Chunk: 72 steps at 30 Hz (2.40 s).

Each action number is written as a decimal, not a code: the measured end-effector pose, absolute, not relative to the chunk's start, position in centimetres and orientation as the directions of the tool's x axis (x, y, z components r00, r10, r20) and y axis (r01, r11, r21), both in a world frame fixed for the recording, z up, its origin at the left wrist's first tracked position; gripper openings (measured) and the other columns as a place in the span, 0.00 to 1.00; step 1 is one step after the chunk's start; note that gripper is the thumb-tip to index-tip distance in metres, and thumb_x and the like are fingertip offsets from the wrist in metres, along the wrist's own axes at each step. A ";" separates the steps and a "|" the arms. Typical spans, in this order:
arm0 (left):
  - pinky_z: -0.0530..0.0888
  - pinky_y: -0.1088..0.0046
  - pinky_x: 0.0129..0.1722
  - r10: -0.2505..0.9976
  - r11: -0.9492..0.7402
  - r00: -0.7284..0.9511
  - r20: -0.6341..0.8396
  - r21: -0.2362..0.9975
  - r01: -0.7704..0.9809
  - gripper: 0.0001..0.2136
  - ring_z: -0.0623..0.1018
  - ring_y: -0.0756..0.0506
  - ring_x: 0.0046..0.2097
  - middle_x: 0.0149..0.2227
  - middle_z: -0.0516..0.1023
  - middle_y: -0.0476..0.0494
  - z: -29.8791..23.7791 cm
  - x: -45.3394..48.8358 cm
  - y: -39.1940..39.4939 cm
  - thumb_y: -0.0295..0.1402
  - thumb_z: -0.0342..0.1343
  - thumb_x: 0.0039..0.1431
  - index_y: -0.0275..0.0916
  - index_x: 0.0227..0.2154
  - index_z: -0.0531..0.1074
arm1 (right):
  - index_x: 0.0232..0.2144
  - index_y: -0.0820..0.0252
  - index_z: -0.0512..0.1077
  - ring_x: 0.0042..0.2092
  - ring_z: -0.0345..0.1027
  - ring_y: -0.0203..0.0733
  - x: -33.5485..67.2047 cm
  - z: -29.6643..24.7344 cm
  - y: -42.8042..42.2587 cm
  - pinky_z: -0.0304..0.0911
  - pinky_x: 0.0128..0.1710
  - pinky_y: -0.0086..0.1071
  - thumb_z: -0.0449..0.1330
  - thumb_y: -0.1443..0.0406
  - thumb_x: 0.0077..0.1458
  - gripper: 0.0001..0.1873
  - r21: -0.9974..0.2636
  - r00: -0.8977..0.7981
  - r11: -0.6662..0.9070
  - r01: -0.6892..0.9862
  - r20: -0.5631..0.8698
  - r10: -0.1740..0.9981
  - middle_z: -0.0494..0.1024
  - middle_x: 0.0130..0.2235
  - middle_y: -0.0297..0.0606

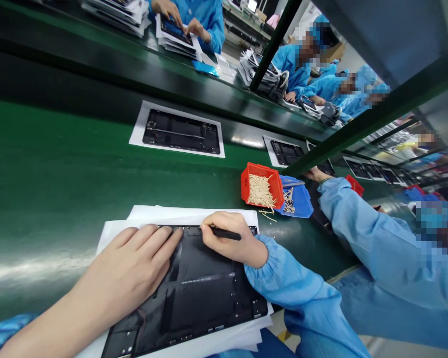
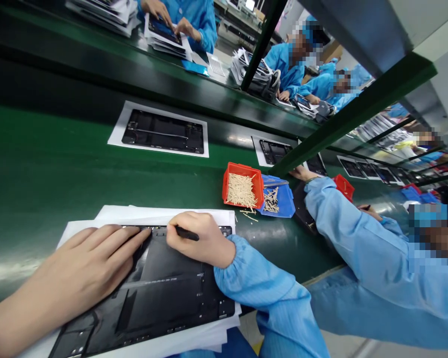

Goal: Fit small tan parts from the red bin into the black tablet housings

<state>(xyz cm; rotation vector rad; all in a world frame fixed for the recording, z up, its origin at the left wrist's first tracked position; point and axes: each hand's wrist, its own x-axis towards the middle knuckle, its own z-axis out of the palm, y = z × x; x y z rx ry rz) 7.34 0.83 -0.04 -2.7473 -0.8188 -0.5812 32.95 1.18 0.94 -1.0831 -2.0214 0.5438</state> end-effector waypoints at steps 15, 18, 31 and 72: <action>0.70 0.54 0.44 0.444 -0.801 0.709 0.548 -0.112 0.588 0.13 0.78 0.34 0.44 0.42 0.83 0.34 1.1 6.5 0.6 0.30 0.54 0.73 0.31 0.54 0.77 | 0.36 0.58 0.74 0.31 0.75 0.37 33.0 1.9 0.8 0.71 0.35 0.29 0.58 0.68 0.71 0.08 -0.597 -0.455 0.640 0.485 0.452 0.767 0.81 0.32 0.36; 0.71 0.48 0.51 0.498 -0.780 0.678 0.541 -0.063 0.623 0.16 0.79 0.29 0.51 0.52 0.83 0.28 0.7 6.6 0.5 0.30 0.56 0.71 0.31 0.58 0.75 | 0.38 0.58 0.74 0.32 0.75 0.37 33.1 2.2 0.7 0.71 0.36 0.30 0.57 0.68 0.72 0.08 -0.595 -0.495 0.634 0.494 0.407 0.767 0.82 0.33 0.38; 0.73 0.47 0.50 0.626 -0.728 0.640 0.445 0.040 0.684 0.21 0.80 0.27 0.52 0.56 0.82 0.25 -0.3 6.4 0.7 0.38 0.54 0.73 0.28 0.61 0.70 | 0.35 0.58 0.76 0.32 0.77 0.37 32.5 1.5 1.5 0.74 0.35 0.29 0.60 0.66 0.71 0.09 -0.639 -0.453 0.630 0.441 0.448 0.771 0.84 0.32 0.37; 0.67 0.60 0.39 0.476 -0.846 0.737 0.480 0.022 0.533 0.13 0.76 0.40 0.37 0.35 0.79 0.43 0.4 6.7 4.4 0.25 0.47 0.74 0.36 0.41 0.77 | 0.42 0.59 0.78 0.37 0.80 0.39 31.3 1.3 2.1 0.77 0.43 0.32 0.60 0.63 0.74 0.08 -0.668 -0.550 0.621 0.410 0.362 0.753 0.85 0.37 0.40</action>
